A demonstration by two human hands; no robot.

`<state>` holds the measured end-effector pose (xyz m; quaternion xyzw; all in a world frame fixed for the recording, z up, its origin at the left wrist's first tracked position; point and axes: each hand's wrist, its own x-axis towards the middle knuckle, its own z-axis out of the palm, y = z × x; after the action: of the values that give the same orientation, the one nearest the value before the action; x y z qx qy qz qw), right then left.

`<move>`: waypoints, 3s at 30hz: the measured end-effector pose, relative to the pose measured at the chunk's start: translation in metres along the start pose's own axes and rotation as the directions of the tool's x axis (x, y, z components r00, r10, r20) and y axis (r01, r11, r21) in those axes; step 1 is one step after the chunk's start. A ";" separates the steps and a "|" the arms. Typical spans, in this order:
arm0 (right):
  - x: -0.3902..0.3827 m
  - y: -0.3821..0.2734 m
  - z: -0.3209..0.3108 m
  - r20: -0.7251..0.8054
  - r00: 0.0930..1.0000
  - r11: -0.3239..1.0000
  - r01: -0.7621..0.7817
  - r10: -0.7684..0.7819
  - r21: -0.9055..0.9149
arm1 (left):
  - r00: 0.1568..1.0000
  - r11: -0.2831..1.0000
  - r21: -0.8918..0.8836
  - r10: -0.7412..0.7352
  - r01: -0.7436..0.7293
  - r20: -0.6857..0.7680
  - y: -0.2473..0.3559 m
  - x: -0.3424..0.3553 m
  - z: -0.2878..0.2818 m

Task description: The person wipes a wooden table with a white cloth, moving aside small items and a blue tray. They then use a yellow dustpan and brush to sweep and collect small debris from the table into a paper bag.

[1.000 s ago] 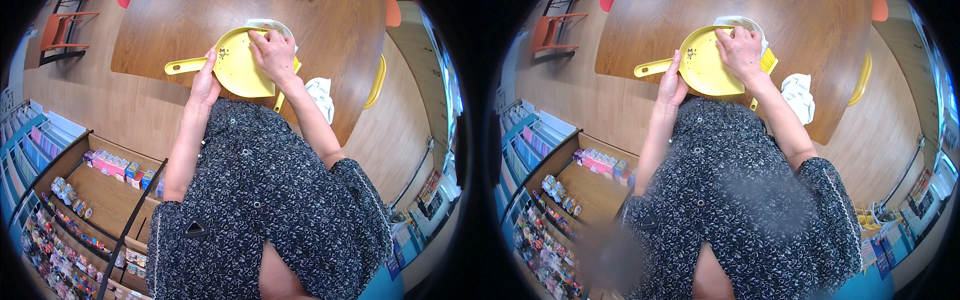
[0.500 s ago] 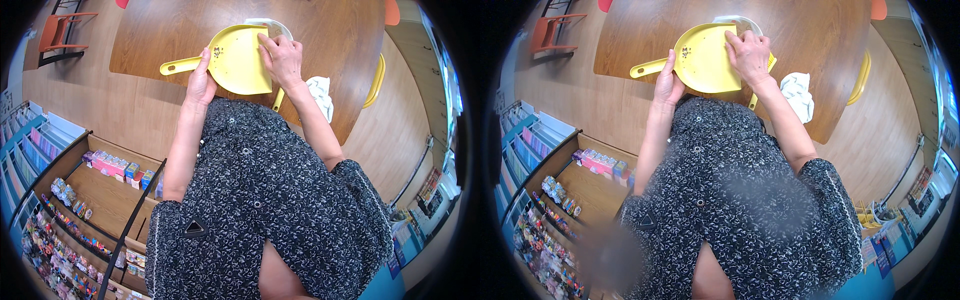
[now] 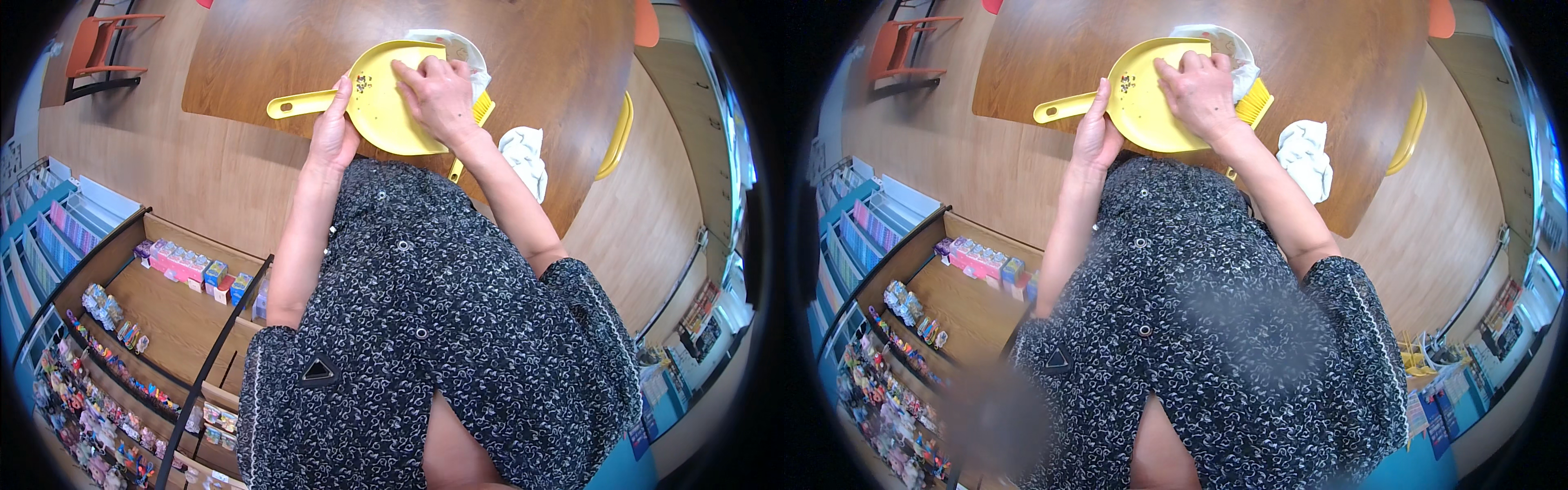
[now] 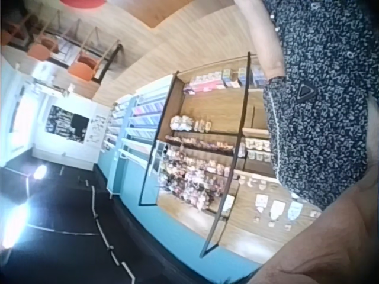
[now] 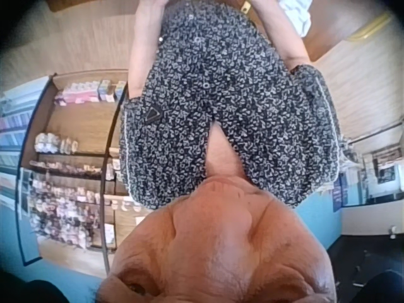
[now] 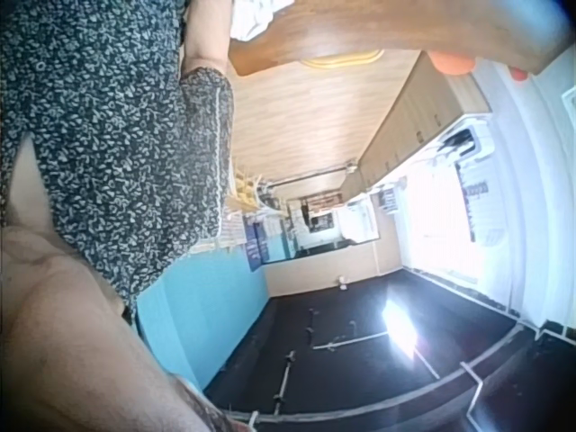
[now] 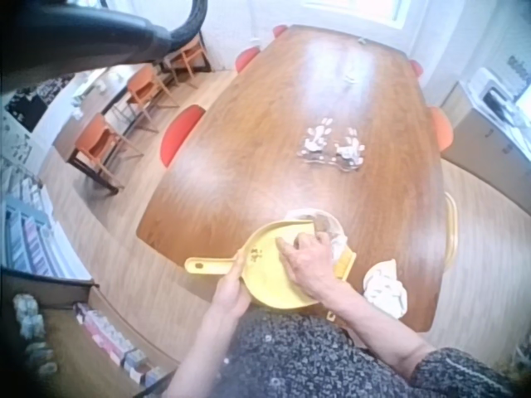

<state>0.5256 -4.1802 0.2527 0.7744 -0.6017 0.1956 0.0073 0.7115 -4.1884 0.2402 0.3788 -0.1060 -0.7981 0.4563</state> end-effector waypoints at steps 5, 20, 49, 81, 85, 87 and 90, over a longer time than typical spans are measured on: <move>-0.007 0.016 -0.012 -0.016 0.983 0.977 -0.185 0.185 -0.108 | 1.000 1.000 0.010 0.003 -0.003 -0.027 -0.002 0.001 -0.004; 0.010 -0.019 -0.005 -0.003 1.000 0.986 0.011 -0.011 0.166 | 1.000 1.000 0.012 -0.024 0.023 0.007 -0.002 0.000 0.001; 0.005 -0.019 0.001 -0.050 0.998 0.992 -0.022 0.029 0.127 | 0.999 0.999 0.021 -0.046 0.046 0.026 -0.003 0.001 0.000; 0.007 0.010 0.000 -0.100 0.994 0.999 -0.031 0.033 0.023 | 1.000 0.999 0.037 -0.028 0.028 0.006 -0.002 0.000 0.001; 0.010 0.013 0.004 -0.050 0.999 0.999 -0.006 0.004 -0.035 | 1.000 0.998 0.069 0.007 -0.008 0.024 -0.002 -0.001 0.003; 0.007 0.018 0.002 -0.066 0.998 0.998 -0.021 0.017 -0.059 | 1.000 0.997 0.068 0.018 -0.019 0.015 -0.002 -0.001 0.003; -0.001 0.024 -0.002 -0.105 0.993 0.997 -0.065 0.059 -0.050 | 0.999 0.999 0.029 0.042 -0.041 -0.019 -0.003 0.000 0.002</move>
<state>0.5021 -4.1849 0.2491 0.7437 -0.6292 0.2196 0.0529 0.7086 -4.1874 0.2401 0.3908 -0.1206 -0.7832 0.4683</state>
